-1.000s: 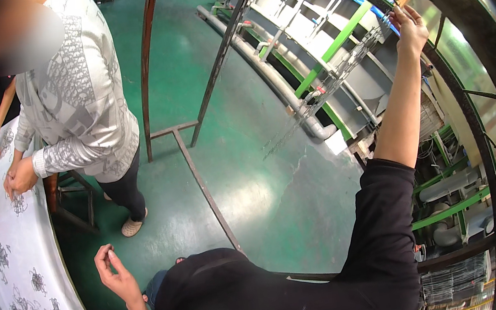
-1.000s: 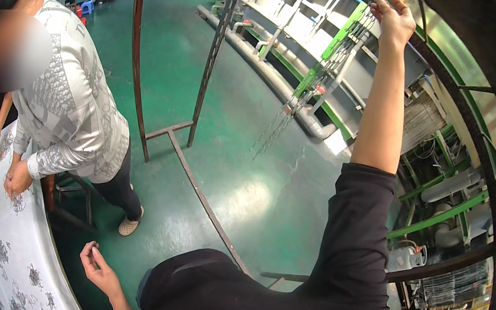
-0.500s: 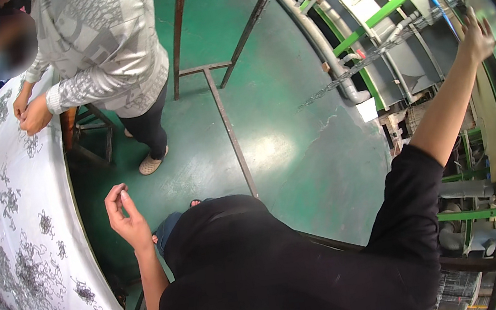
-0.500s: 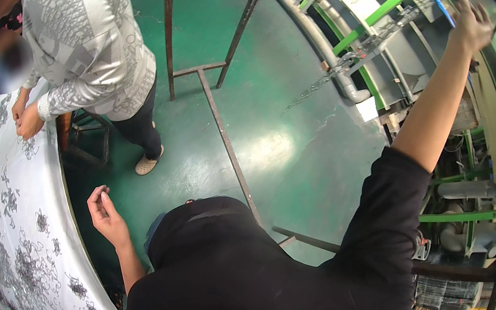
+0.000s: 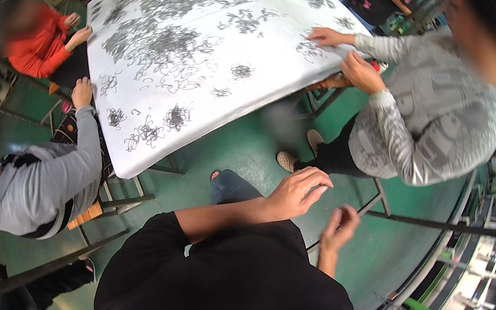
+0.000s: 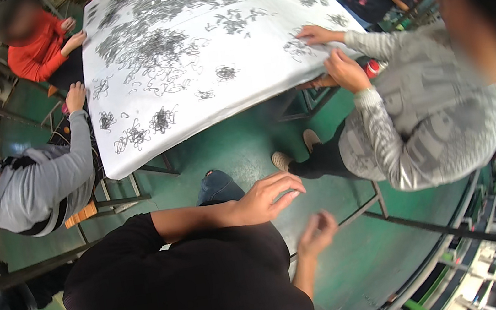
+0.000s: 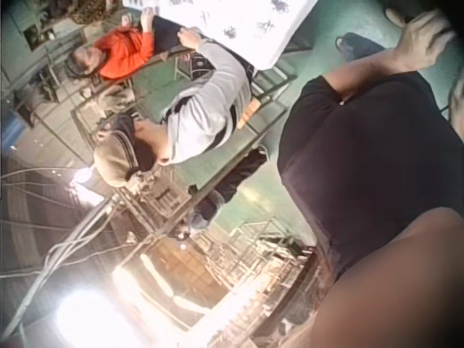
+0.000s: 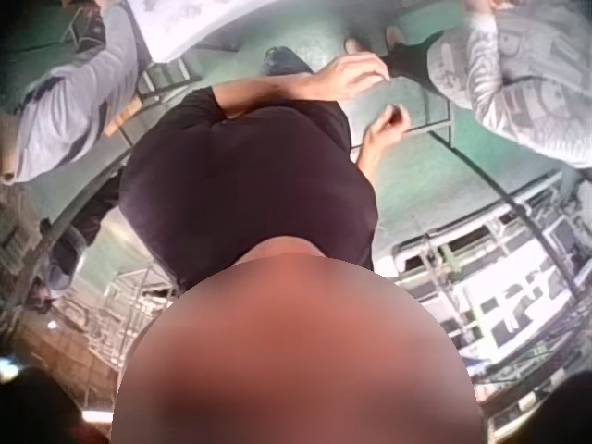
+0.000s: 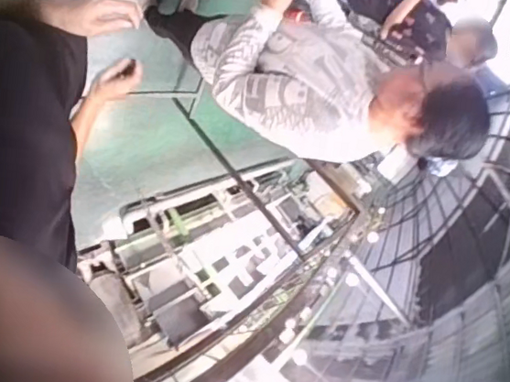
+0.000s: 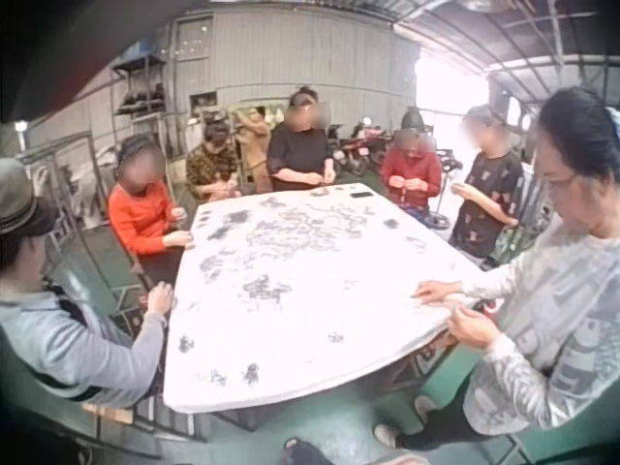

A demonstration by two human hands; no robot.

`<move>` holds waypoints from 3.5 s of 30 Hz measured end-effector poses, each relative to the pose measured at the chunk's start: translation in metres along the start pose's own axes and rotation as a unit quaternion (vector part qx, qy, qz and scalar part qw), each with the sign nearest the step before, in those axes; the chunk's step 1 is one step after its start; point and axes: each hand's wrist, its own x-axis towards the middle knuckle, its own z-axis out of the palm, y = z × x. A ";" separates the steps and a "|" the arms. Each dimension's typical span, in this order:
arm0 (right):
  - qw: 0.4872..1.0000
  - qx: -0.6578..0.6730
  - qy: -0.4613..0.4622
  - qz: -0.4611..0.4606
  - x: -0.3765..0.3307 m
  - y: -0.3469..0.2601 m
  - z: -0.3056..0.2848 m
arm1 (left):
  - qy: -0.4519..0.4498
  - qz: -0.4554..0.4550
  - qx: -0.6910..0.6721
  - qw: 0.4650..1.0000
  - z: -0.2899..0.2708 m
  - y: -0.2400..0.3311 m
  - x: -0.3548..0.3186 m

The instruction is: The person repeatedly picks up small metal paperclips from a large white board and links them together by hand. The person works alongside several others at the same table, each performing the same linking action. The linked clips accumulate in small clusters on the board.

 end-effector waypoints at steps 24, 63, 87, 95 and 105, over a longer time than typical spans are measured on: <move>0.873 -0.041 -0.374 -0.311 0.182 -0.115 0.489 | 0.387 -0.223 0.258 0.857 -0.273 -0.058 -0.012; 0.893 0.188 -0.374 0.164 0.221 -0.087 0.447 | 0.244 -0.130 0.343 0.898 -0.372 -0.293 0.205; 0.871 0.233 -0.360 0.239 0.275 -0.036 0.430 | 0.060 -0.124 0.403 0.905 -0.423 -0.428 0.349; 0.871 0.222 -0.379 0.222 0.272 -0.034 0.429 | 0.097 -0.133 0.535 0.829 -0.407 -0.422 0.361; 0.862 0.243 -0.379 0.234 0.269 -0.049 0.418 | -0.097 -0.060 0.386 0.915 -0.330 -0.342 0.271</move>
